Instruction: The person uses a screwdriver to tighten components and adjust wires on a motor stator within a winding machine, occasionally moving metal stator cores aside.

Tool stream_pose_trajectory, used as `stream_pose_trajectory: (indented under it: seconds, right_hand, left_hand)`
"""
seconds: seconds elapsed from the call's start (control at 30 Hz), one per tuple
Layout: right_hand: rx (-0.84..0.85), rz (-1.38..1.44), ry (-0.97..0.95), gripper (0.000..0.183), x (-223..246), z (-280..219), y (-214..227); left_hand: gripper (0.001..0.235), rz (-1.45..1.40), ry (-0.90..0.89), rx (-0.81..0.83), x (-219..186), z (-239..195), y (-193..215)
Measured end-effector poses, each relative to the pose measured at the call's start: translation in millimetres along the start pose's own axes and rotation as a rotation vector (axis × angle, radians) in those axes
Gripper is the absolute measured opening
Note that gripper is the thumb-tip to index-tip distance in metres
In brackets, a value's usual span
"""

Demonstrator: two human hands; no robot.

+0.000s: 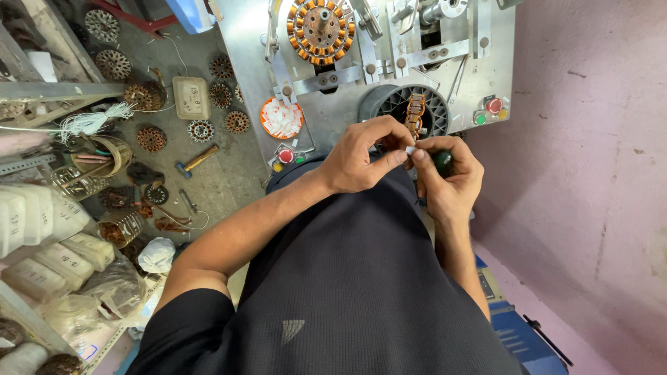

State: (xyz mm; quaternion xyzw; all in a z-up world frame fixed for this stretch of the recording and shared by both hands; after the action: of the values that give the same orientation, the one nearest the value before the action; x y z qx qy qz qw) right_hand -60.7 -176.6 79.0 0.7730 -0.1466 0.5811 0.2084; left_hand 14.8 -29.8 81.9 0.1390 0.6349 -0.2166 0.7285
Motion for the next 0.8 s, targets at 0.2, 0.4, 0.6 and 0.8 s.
stream_pose_trajectory:
  seconds: [0.2, 0.4, 0.6, 0.8]
  right_hand:
    - [0.007, -0.117, 0.041, 0.009, 1, -3, 2]
    - [-0.027, -0.273, 0.269, 0.009, 11, -9, -2]
    - [-0.027, -0.301, 0.277, 0.011, 6, -8, 6]
    - [-0.043, -0.296, 0.237, 0.010, 2, -4, 17]
  left_hand:
    - [0.010, 0.016, 0.012, -0.026, 2, -2, 4]
    - [0.011, 0.082, -0.001, -0.036, 6, -4, -1]
    - [0.011, 0.056, 0.021, -0.035, 13, -4, -11]
    - [0.012, 0.062, -0.001, -0.016, 11, 1, -20]
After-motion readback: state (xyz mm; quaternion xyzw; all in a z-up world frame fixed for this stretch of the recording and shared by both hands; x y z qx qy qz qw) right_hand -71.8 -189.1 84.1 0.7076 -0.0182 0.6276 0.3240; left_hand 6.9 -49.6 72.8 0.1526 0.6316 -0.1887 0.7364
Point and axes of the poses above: each hand's wrist, its own z-axis towards the middle knuckle, its own y-axis out of the back of the hand, x = y × z, the point moved 9 cm from there along z, towards the middle knuckle, and after that the axes turned 8 degrees about -x, right-handed, at the moved point
